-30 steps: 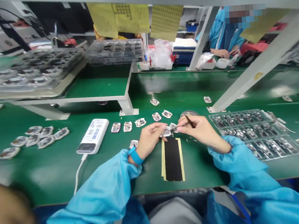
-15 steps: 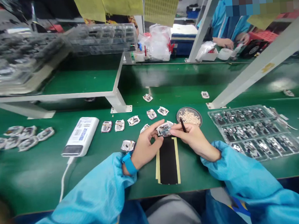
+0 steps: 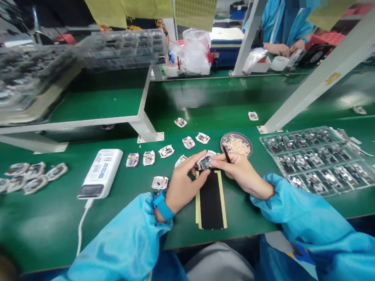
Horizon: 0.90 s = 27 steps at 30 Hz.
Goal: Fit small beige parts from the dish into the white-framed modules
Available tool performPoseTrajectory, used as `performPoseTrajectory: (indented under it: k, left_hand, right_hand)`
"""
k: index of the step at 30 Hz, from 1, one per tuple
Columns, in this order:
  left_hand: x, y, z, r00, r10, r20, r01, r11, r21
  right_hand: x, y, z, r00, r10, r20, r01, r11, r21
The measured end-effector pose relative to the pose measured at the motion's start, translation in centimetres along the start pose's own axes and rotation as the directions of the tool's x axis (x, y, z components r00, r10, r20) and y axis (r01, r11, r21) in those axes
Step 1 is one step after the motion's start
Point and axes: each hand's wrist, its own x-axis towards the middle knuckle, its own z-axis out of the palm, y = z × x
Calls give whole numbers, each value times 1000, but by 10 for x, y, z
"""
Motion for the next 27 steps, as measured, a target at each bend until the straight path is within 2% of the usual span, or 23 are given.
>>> performPoseTrajectory:
  k: [7,14,19,21,23,25,27]
  left_hand:
    - [2,1,0,997,76,-9,-76,995,59]
    - [2,-1,1,997,69,-24,-67,995,76]
    - [0,0,0,988,156,-12,-155,986,68]
    - [0,1,0,995,97,-29,-97,995,28]
    - [0,2,0,998,-51,-28,49,995,-86]
    - [2,1,0,978,-202,43,206,941,-270]
    - [3,1,0,952,-274,138,307,843,-442]
  right_hand:
    - [0,0,2,1000,11,-24,-11,1000,24]
    - [-1,0,3,999,18,-40,-17,1000,20]
    - [0,3,3,1000,2,-25,-2,1000,16]
    - [1,5,3,996,-71,-56,69,997,-27]
    - [4,9,3,981,-176,-81,171,983,-74]
    - [5,13,3,965,-256,-58,249,963,-100]
    - [6,15,5,959,-284,-14,281,954,-106]
